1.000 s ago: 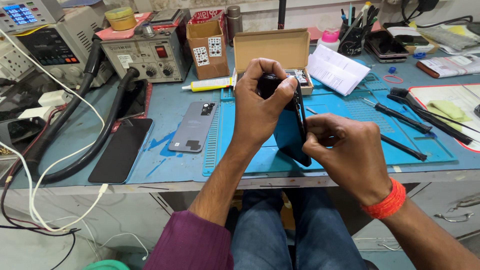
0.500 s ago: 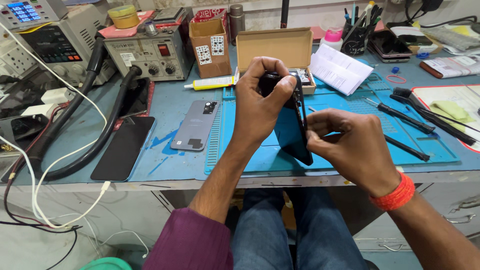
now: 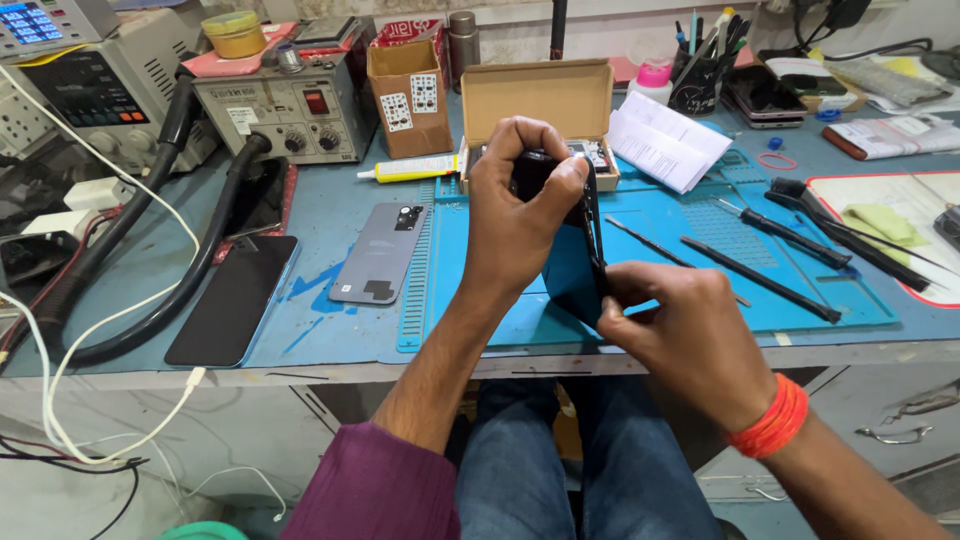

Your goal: The person reassembles a smartphone at a repair workbench. They align the back cover onto the phone body, press along the edges to seat it, and use a pry tool to work around the frame, turning the phone over to press the other side.

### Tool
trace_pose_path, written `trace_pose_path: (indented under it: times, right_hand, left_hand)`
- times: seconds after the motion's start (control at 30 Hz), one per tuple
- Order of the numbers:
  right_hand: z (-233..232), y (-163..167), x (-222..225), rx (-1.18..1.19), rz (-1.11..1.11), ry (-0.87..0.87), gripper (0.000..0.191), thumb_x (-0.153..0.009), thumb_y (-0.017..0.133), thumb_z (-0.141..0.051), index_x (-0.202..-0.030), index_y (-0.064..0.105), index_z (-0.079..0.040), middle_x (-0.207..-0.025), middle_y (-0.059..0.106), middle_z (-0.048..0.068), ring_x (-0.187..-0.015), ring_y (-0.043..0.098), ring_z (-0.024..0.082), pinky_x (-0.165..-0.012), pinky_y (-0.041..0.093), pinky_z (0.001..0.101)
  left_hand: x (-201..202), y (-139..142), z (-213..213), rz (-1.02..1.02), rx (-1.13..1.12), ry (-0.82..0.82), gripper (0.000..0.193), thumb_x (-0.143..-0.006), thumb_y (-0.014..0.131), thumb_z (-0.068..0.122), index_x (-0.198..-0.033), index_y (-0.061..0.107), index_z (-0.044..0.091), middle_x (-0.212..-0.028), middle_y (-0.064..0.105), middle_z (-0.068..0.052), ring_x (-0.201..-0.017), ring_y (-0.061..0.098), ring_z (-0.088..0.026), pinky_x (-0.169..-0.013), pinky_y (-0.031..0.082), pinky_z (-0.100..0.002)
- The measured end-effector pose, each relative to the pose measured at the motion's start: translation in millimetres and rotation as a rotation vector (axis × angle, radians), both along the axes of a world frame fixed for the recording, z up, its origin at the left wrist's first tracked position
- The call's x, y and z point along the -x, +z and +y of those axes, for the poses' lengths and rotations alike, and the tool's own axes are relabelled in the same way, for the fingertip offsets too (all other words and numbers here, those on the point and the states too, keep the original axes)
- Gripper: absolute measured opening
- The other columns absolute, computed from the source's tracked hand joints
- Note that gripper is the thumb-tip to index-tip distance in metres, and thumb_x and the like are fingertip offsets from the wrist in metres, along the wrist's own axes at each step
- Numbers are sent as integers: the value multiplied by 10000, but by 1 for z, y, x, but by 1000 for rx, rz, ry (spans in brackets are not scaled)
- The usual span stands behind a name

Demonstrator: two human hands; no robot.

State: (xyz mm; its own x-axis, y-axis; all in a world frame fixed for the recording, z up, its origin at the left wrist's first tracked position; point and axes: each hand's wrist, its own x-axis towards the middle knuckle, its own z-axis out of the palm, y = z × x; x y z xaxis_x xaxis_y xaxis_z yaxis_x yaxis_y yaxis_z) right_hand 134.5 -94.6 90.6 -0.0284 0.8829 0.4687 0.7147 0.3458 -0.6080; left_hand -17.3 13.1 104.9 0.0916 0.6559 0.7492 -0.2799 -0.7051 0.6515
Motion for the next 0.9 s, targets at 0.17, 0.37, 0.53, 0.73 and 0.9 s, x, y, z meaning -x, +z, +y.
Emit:
trace_pose_path:
  times: [0.17,0.37,0.53,0.73,0.9]
  right_hand:
    - [-2,-7,0,-86,-25,8,270,-795,728,-68,-1053,748,10,-858,783,153,-757,803,216,-650,621,322]
    - [2,-14,0,-107,0,33,276,-788,731,-63,-1050,735,24,-869,779,149,-755,811,209,-639,631,308]
    - [5,-16,1,-114,-5,53,269,-801,721,-59,-1055,734,27,-883,778,149,-753,807,209,-649,633,304]
    - [8,-14,-1,-112,-24,47,273,-787,723,-57,-1045,747,27,-894,792,149,-775,810,208,-651,630,310]
    - [9,-14,-3,-112,7,72,298,-789,727,-63,-1068,738,41,-896,790,161,-775,811,199,-656,629,307]
  left_hand:
    - [-2,-5,-6,61,-106,112,299,-889,812,165,-992,549,66,-980,517,25,-910,494,-59,-823,462,-226]
    - [1,-6,-2,39,-74,9,288,-895,800,168,-1005,549,82,-1011,522,28,-927,499,-55,-835,472,-222]
    - [7,-6,4,60,-24,-5,256,-890,780,150,-995,554,91,-978,541,37,-865,499,-33,-762,472,-208]
    - [5,-5,10,93,21,-6,240,-886,780,142,-992,570,93,-882,544,55,-772,496,-15,-671,455,-196]
    - [5,-4,14,85,15,-24,236,-886,775,128,-997,570,92,-883,541,61,-770,485,-12,-668,449,-194]
